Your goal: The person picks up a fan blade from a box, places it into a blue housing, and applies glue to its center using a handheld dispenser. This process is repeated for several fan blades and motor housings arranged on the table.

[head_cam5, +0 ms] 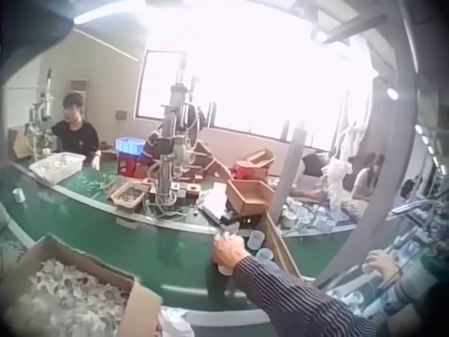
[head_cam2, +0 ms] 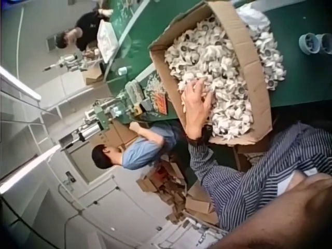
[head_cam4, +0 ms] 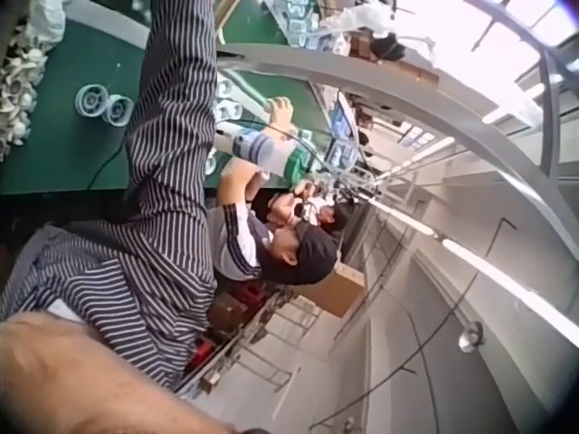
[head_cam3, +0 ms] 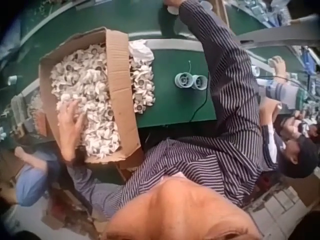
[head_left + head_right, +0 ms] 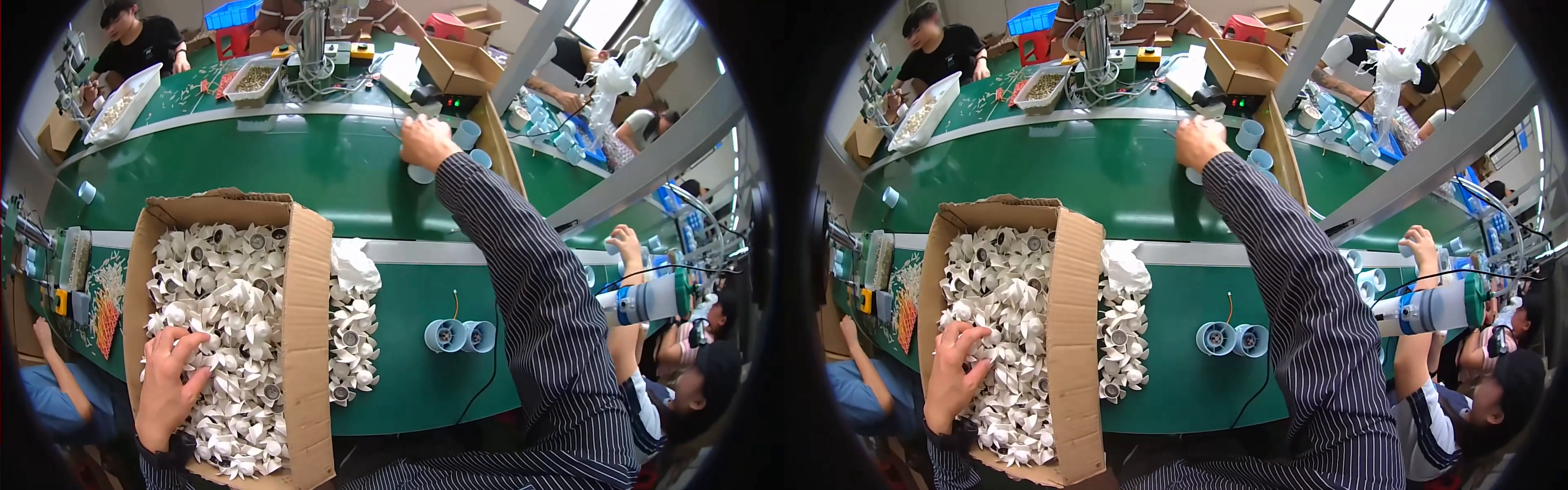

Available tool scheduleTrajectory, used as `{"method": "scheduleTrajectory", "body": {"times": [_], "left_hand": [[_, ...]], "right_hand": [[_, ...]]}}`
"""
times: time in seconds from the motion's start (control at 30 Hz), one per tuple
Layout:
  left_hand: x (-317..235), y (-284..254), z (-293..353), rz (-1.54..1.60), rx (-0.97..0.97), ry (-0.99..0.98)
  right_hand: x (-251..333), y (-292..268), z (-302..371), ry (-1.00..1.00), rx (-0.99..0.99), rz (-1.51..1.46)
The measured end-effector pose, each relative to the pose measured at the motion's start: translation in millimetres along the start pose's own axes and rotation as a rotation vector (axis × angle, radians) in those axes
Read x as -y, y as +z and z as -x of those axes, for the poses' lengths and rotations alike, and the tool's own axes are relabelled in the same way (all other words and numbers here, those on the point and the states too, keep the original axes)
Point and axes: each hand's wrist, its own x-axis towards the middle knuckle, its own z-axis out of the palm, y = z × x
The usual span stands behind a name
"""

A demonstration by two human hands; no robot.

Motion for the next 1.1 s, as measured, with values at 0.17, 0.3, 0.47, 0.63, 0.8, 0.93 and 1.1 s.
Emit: {"method": "scheduleTrajectory", "body": {"times": [0.17,0.3,0.47,0.63,0.8,0.93,1.1], "left_hand": [[0.2,3.2,4.1,-0.017,-0.005,-0.013],[-0.8,3.5,3.7,-0.015,0.0,-0.02],[-0.5,4.7,1.4,0.011,0.029,-0.031],[-0.4,2.0,5.8,0.006,0.004,-0.028],[10.2,10.8,-0.2,0.018,-0.04,0.076],[19.3,13.2,0.6,0.075,-0.022,0.1],[22.7,15.8,5.2,0.096,-0.046,0.164]], "right_hand": [[-46.3,-9.3,8.6,0.076,0.089,0.186],[-76.9,-7.0,0.1,0.179,0.099,0.116],[-82.0,-24.5,7.0,0.229,0.406,-0.035],[-54.2,-45.1,37.5,0.192,0.57,-0.065],[-47.6,-49.5,69.4,0.193,0.68,-0.042],[-36.7,-41.4,96.4,0.133,0.712,0.063],[-18.1,-44.9,144.1,0.111,0.711,0.02]]}}
